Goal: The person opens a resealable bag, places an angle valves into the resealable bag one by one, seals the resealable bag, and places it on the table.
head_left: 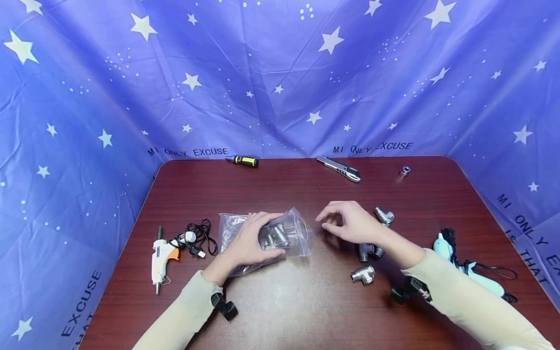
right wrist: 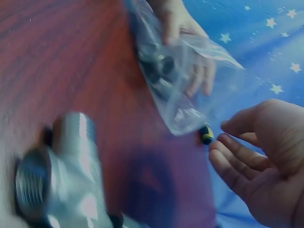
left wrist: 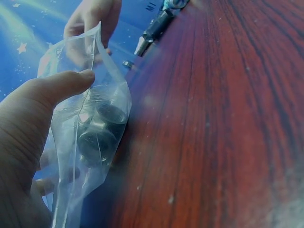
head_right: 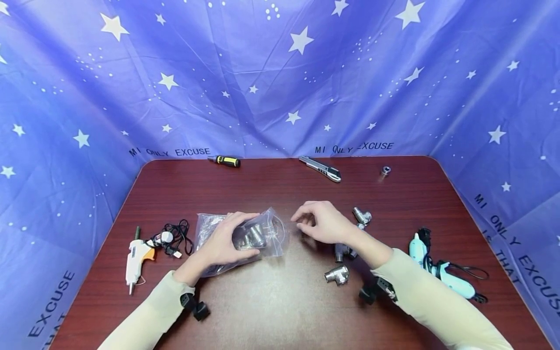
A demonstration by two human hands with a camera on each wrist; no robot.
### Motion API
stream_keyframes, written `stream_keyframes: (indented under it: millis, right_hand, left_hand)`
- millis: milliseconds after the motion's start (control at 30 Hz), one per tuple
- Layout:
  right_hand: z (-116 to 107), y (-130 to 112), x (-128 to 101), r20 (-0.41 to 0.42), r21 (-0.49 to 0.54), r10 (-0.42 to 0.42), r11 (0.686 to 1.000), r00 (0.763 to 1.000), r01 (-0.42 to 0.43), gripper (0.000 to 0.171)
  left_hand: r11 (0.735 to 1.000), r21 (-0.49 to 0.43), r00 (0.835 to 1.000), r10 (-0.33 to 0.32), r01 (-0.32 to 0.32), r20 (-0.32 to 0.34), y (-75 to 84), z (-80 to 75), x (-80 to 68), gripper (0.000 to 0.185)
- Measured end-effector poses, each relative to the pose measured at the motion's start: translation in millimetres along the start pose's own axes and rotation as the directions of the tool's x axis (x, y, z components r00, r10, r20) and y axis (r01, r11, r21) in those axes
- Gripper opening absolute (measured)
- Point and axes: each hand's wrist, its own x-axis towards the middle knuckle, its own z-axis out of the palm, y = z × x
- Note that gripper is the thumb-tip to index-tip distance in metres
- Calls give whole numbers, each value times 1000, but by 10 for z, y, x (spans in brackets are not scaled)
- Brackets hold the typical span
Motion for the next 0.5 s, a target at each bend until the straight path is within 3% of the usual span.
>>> stream_keyframes:
  millis: [300,500]
  right_hand:
    - [-301,130,-381,100,-58,-42,997,994,48,16]
    - [-386,152,-674,223,-85,4,996,975,15,18]
  left_hand:
    - [1000,12,1000,-8,8,6,1,18,-22,89]
    - [1000,-3,1000,-13,13,13,-4,11,-15,88]
